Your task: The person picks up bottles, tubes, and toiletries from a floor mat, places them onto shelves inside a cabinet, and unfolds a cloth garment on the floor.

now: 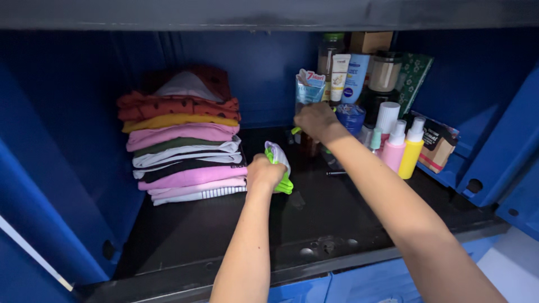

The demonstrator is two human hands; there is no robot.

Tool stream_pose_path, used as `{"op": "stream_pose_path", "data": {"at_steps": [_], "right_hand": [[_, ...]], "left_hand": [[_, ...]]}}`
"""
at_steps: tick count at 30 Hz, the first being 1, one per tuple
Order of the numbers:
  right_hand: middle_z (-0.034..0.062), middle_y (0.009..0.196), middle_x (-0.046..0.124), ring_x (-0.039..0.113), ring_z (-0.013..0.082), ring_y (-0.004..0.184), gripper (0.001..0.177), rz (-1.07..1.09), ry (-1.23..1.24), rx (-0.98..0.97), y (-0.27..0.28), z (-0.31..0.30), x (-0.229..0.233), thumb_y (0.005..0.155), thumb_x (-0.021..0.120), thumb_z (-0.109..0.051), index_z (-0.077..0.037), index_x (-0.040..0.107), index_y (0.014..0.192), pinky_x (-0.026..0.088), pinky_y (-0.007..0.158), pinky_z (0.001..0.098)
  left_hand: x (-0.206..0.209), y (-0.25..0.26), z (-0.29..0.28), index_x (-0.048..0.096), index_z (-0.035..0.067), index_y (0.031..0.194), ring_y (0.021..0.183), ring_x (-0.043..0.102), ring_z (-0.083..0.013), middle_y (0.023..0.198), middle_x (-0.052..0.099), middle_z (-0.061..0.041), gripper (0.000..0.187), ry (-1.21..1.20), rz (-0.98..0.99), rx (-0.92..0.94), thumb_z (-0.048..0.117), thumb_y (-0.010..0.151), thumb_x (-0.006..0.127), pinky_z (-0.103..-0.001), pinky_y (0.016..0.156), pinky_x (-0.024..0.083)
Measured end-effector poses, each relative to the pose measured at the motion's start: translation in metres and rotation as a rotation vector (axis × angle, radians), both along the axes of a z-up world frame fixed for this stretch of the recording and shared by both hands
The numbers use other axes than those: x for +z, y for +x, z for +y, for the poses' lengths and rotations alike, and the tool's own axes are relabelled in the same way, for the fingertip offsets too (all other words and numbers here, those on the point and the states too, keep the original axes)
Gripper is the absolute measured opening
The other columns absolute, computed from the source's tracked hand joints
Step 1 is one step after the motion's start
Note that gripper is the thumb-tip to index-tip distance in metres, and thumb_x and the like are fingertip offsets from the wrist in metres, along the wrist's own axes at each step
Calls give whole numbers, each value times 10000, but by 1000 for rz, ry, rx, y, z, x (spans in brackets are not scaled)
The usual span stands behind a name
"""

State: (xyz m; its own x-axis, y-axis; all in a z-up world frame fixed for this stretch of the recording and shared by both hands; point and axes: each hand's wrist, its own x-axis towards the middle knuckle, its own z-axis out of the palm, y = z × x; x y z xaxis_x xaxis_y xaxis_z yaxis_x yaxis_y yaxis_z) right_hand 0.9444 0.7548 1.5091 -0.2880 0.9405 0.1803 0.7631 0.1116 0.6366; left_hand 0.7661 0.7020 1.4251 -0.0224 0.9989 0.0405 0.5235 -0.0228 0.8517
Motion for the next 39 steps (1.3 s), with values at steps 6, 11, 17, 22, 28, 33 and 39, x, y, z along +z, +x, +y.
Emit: {"op": "stream_pose_path", "data": {"at_steps": [6, 11, 17, 22, 28, 33, 39], "right_hand": [[66, 1057, 771, 745, 269, 1002, 177, 13, 81, 39, 8, 13, -10, 784, 813, -139, -172, 798, 957, 602, 778, 405], [38, 1049, 773, 751, 260, 986, 159, -11, 129, 23, 11, 28, -23, 931, 644, -132, -181, 792, 966, 605, 744, 425], [56, 1119, 753, 739, 260, 1032, 183, -13, 155, 23, 13, 31, -26, 938, 621, -141, -161, 798, 982, 605, 755, 418], [61, 1179, 725, 684, 286, 1152, 148, -19, 197, 59, -3, 1, -6, 922, 680, -147, -152, 799, 1010, 603, 793, 422], [139, 1347, 665, 648, 328, 1234, 742, 387, -209, -178, -12, -61, 61, 741, 894, -389, -143, 614, 1383, 542, 1004, 462], [77, 1465, 560, 619, 288, 1263, 696, 811, -523, -335, 35, -106, 97, 959, 547, -635, -287, 380, 1538, 568, 974, 457], [95, 1257, 770, 658, 188, 1174, 553, 972, -463, -47, 109, -138, 86, 858, 678, -452, -124, 731, 1301, 479, 959, 325]], "left_hand": [[4, 0, -6, 590, 23, 1291, 1126, 702, -378, 1240, 687, -244, 580, -12, -14, -5, 226, 774, 754, -443, 921, 596], [7, -1, -10, 575, 20, 1306, 1076, 739, -373, 1231, 690, -236, 575, -74, -93, -30, 184, 776, 725, -457, 820, 666], [5, 0, -6, 563, 16, 1321, 1086, 726, -359, 1240, 683, -233, 613, -43, -34, -16, 218, 780, 768, -428, 844, 634], [-5, 0, 5, 571, 17, 1306, 1127, 688, -368, 1242, 687, -242, 642, 30, 20, -2, 257, 760, 810, -426, 923, 562], [-8, 1, 13, 575, -5, 1284, 1116, 687, -387, 1222, 691, -262, 637, 75, 47, 1, 269, 763, 816, -431, 925, 560], [-1, 0, 6, 570, 6, 1290, 1069, 721, -387, 1221, 688, -250, 610, 5, -30, -17, 234, 767, 788, -454, 814, 638], [-4, 2, 7, 612, 10, 1242, 1058, 728, -391, 1197, 697, -251, 574, -8, -41, -32, 235, 755, 815, -468, 803, 642]]}}
